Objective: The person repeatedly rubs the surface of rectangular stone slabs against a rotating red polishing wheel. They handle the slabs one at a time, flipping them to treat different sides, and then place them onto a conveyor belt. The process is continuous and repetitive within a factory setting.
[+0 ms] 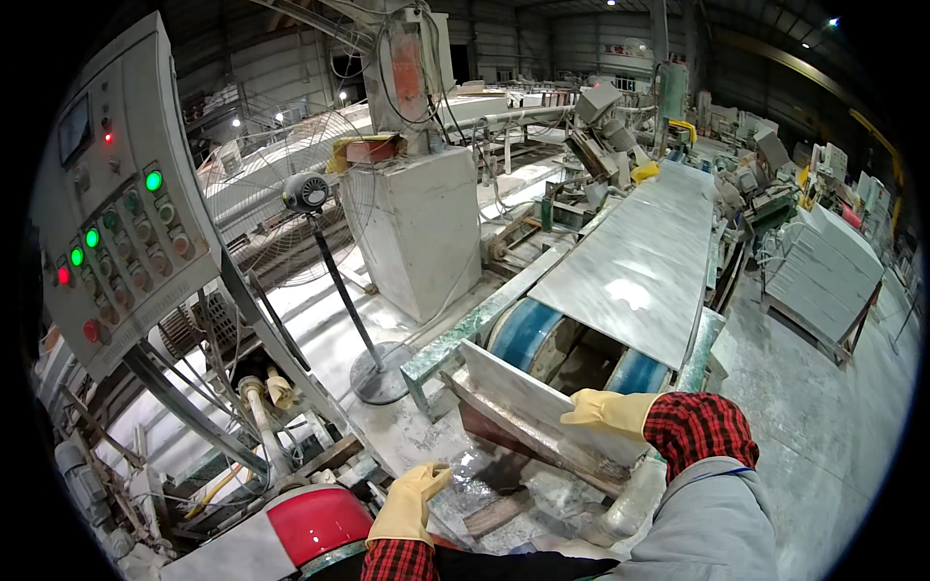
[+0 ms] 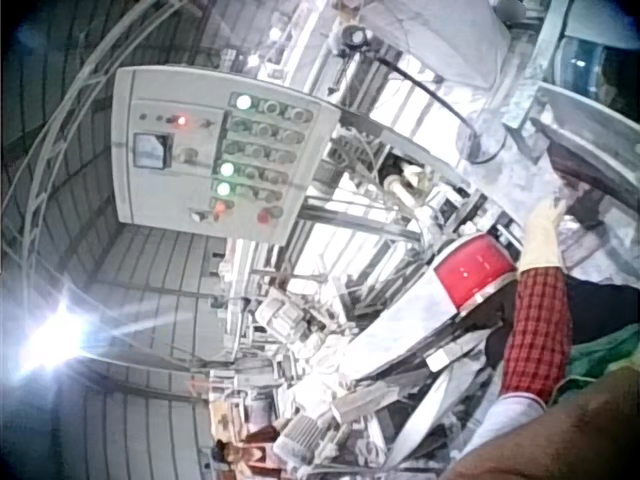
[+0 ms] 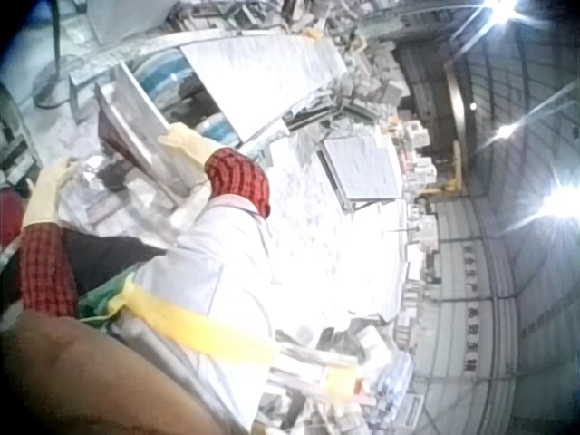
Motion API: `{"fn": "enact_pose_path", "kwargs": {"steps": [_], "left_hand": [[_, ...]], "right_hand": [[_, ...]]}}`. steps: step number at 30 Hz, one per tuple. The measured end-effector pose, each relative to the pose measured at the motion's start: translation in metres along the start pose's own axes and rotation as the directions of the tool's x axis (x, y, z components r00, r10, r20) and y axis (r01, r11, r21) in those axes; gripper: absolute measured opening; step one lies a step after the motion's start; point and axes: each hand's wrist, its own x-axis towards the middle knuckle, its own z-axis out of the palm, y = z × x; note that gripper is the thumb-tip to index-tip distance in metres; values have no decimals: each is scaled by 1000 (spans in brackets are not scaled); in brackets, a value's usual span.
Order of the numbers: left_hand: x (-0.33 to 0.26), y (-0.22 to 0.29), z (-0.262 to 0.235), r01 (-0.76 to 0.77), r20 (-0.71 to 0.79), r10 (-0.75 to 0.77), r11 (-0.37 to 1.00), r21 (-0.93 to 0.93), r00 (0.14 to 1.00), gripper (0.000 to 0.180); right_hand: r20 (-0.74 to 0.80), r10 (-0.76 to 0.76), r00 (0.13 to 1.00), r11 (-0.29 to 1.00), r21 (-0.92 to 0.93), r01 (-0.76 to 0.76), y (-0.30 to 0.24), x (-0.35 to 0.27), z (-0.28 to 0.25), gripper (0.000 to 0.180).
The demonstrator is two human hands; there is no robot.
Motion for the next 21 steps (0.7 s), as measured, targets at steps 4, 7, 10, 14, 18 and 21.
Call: {"fn": "enact_pose_path", "kwargs": {"steps": [4,7,10,14,18,21], "left_hand": [[7,-14,7,-30,-12,29,995,-93,1000,53],[7,-9,4,-40,13,42,994,-102,999,54],[17,-24,12,-25,22,28,992,-125,999,54],[14,-16,11,-19,4,20,998,-68,1000,54],[10,-15,9,-29,4,29,998,-60,1000,52],[8,-11,4,-81,8,81,995,-51,997,50]], "right_hand": [[2,-58,998,998,9,58,0,-4,-2,61],[-3,-65,998,998,23,65,6,1,1,62],[-15,-51,999,999,-6,51,3,2,2,62],[-18,-50,999,998,-43,50,6,3,3,62],[-3,-17,1000,996,-90,17,4,5,4,62],[-9,-55,998,998,-39,55,7,7,4,62]]}}
